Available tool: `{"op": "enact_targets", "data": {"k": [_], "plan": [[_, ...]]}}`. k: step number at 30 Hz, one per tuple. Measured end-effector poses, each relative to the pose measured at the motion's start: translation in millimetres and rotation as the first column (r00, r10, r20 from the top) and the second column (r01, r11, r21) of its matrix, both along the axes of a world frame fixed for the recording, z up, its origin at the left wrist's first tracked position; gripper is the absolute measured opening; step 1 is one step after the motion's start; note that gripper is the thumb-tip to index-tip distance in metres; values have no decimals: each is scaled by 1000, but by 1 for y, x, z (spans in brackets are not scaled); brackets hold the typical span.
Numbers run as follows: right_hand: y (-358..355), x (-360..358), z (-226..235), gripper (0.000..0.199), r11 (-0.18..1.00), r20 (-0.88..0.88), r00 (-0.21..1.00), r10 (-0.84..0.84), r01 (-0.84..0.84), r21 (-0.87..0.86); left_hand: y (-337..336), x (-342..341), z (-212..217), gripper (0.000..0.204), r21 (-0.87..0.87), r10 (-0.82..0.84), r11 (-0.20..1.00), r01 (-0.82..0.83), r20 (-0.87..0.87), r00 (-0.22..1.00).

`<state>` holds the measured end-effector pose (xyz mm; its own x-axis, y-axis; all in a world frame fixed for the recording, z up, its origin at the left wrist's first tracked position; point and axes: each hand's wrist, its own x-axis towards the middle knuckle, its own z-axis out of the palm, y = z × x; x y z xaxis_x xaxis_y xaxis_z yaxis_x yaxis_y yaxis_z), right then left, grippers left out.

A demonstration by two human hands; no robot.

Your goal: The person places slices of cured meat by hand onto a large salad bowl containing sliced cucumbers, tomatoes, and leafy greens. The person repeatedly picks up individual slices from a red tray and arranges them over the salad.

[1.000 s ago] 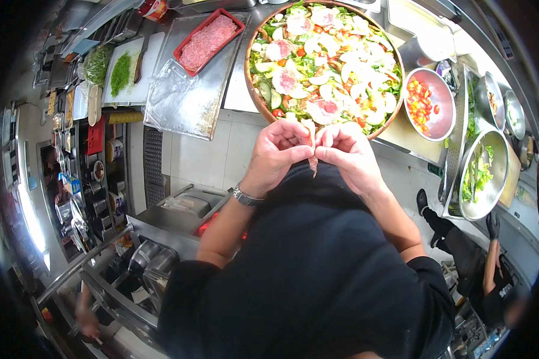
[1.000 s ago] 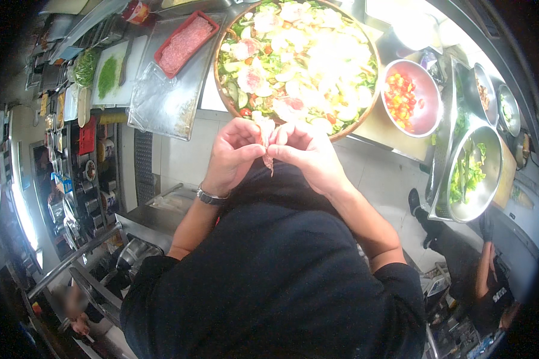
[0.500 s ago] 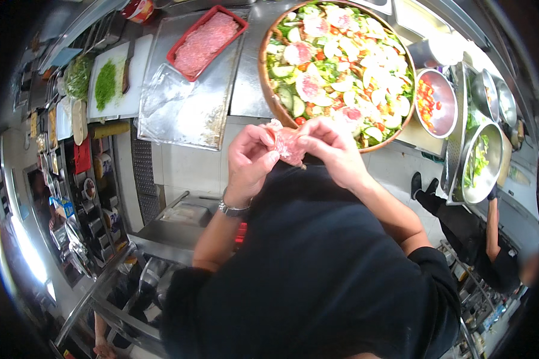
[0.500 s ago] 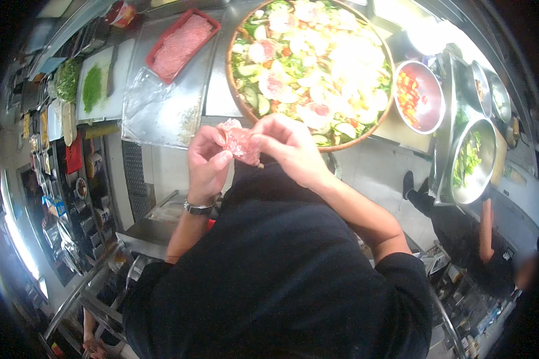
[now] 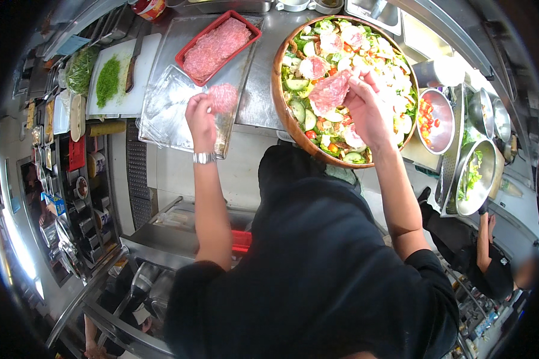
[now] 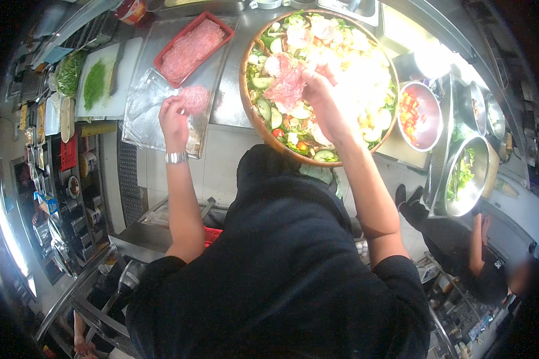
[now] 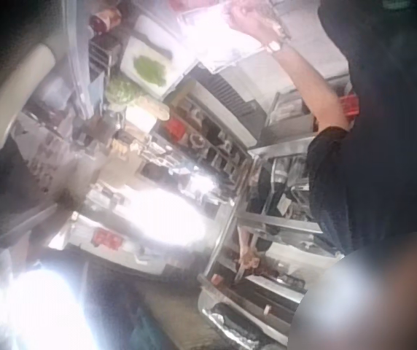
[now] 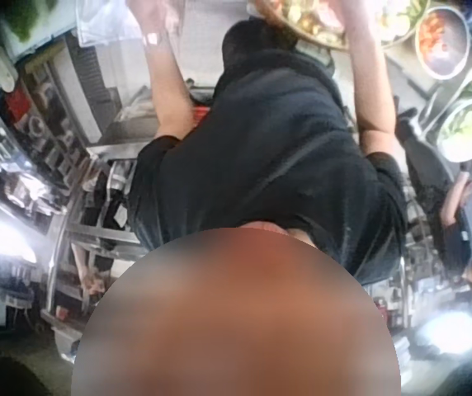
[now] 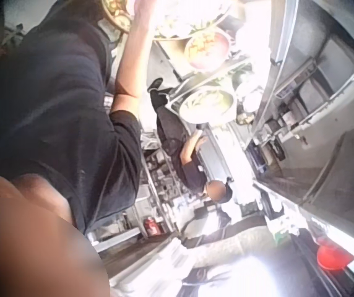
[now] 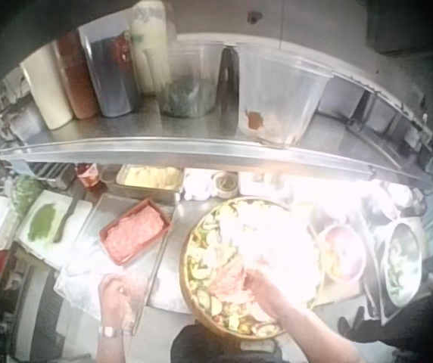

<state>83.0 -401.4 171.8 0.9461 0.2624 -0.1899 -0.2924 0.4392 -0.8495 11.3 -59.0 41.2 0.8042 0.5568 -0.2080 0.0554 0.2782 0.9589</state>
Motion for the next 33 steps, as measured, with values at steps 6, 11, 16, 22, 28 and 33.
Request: {"op": "enact_targets", "data": {"k": [6,11,16,22,28,33], "plan": [[-24,3,22,22,959,80,981,178,-155,-237,-75,-6,45,32,238,-99,969,71,110,989],[-46,1,37,18,898,101,913,396,-362,-248,-181,3,103,44,-508,-489,567,648,426,761],[-71,-1,36,39,904,151,921,358,-301,-303,-201,17,120,29,-328,-548,702,632,317,774],[-95,-2,35,38,883,75,959,274,-220,-415,-213,20,123,26,-184,-610,753,631,165,775],[-118,3,32,23,906,107,946,306,-255,-339,-228,17,117,16,-436,-477,675,595,357,803],[-130,8,25,21,895,160,929,334,-259,-363,-236,17,119,18,-498,-430,628,598,418,800]]}}
